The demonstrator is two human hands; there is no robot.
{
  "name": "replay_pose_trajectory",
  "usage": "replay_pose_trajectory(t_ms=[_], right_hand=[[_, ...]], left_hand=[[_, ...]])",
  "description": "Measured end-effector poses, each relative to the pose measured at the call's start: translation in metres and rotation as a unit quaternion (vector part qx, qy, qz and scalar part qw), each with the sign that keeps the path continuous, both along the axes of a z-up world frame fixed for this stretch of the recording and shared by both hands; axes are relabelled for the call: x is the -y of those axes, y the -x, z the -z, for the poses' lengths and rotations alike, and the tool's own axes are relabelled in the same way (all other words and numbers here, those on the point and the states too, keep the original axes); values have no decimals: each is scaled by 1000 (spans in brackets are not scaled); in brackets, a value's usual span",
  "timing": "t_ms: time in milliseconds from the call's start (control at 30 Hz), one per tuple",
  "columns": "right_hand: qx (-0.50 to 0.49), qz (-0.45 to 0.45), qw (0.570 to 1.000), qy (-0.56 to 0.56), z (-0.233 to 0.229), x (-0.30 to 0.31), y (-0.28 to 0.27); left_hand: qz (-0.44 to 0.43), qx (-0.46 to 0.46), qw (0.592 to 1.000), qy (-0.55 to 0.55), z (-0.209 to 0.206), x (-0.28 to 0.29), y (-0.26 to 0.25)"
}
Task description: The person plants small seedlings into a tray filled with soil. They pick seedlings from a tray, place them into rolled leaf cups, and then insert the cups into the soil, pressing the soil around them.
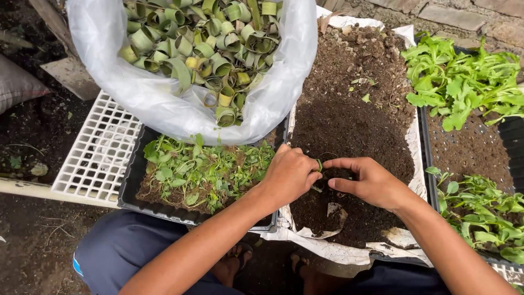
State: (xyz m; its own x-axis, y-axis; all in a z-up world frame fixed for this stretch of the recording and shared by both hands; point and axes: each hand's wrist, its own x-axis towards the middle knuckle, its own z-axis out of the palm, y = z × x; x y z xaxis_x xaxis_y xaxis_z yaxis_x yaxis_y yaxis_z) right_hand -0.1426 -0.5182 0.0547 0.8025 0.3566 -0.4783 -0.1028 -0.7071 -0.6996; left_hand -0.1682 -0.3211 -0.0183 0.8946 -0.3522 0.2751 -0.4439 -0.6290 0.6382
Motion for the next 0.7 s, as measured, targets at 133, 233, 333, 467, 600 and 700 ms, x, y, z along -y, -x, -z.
replay_pose_trajectory(t_ms=[133,233,333,467,600,700], right_hand=[[14,21,1000,-8,-1,2,9],[4,33,998,-45,1,6,10],[-2,40,996,-74,-8,4,20],[69,-20,997,-37,-3,28,35],[338,-199,917,72,31,21,42],[394,-296,860,131,55,21,38]], left_hand=[[1,17,1000,-4,5,1,-1],[2,20,1000,-3,7,2,-2],[2,10,1000,-8,5,1,-1],[18,-38,998,-57,-2,3,-3],[26,-4,999,-48,2,3,-4],[27,-15,998,-56,0,1,-6]])
